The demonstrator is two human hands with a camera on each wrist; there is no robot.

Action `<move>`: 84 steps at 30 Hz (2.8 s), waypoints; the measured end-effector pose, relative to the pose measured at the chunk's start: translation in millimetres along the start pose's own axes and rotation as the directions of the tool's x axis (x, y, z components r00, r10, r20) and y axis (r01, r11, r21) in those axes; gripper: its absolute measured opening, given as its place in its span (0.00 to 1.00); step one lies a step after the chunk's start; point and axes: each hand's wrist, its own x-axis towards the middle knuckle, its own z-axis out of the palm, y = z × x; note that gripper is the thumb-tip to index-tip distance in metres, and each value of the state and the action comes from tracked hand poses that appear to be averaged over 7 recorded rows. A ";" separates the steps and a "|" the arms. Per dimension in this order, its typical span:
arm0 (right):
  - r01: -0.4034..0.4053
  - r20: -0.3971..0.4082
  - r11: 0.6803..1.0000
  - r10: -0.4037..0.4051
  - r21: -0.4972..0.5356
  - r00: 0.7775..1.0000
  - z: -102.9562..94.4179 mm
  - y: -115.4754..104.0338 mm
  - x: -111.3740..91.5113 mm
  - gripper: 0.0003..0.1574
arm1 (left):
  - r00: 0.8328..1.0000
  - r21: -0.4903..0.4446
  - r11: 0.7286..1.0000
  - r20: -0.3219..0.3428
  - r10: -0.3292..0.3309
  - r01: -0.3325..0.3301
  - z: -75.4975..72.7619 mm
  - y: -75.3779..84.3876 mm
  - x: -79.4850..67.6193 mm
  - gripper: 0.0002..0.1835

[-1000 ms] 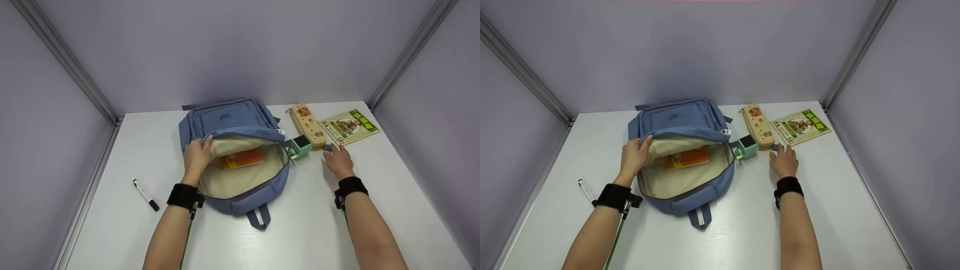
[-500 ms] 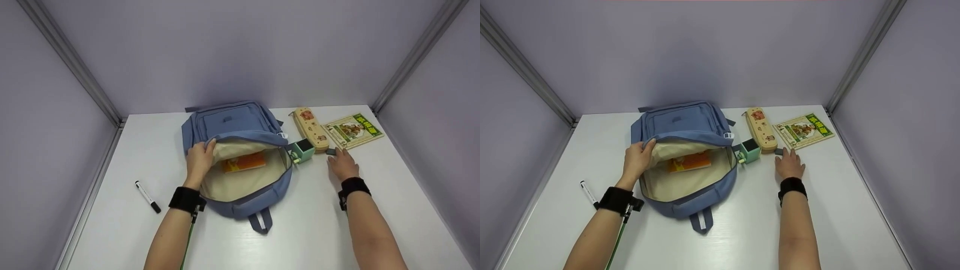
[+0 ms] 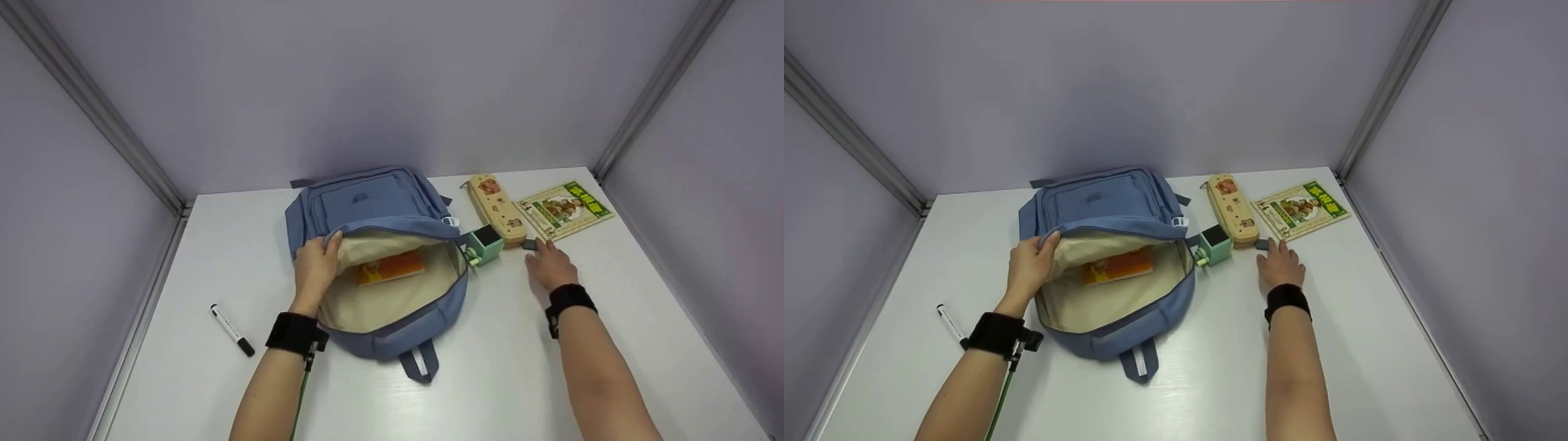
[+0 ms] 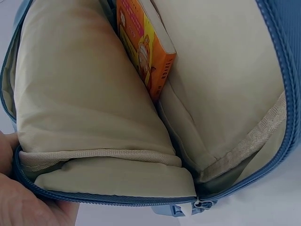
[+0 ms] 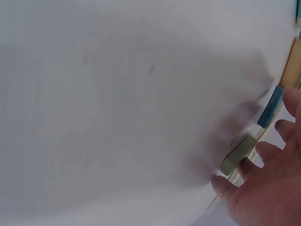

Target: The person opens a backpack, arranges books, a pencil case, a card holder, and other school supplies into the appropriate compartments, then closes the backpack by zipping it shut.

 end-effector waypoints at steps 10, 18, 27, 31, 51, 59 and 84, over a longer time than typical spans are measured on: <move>0.025 -0.001 0.999 -0.025 -0.037 1.000 3.1 -0.7 -1.8 0.42 | 1.000 0.014 1.000 -0.009 -0.012 0.012 -1.5 -0.6 0.1 0.27; 0.041 0.041 0.997 -0.038 -0.073 0.998 0.0 0.7 -0.4 0.43 | 1.000 0.005 1.000 0.013 -0.019 0.019 -0.9 0.2 -0.8 0.27; -0.018 0.053 0.998 0.021 -0.057 0.998 -2.8 -9.7 -0.6 0.50 | 1.000 -0.013 1.000 0.016 -0.002 0.002 1.3 -1.4 -0.9 0.27; -0.030 0.035 0.996 0.033 -0.079 0.999 -2.9 -12.1 -4.1 0.52 | 1.000 -0.001 1.000 0.017 -0.012 0.012 1.2 -0.9 -1.2 0.27; 0.091 -0.095 0.965 -0.117 -0.245 0.989 3.4 -29.4 -49.0 0.35 | 1.000 -0.012 1.000 0.019 -0.020 0.020 1.6 -0.3 -3.5 0.27; 0.100 -0.082 0.976 -0.118 -0.193 0.990 7.5 -33.5 -72.6 0.27 | 1.000 -0.011 1.000 0.023 -0.014 0.015 1.0 -0.1 -2.4 0.28; -0.010 0.122 0.997 0.019 -0.081 0.992 -10.7 14.0 -54.3 0.39 | 0.999 0.011 1.000 0.027 -0.022 0.022 1.9 0.7 -3.0 0.28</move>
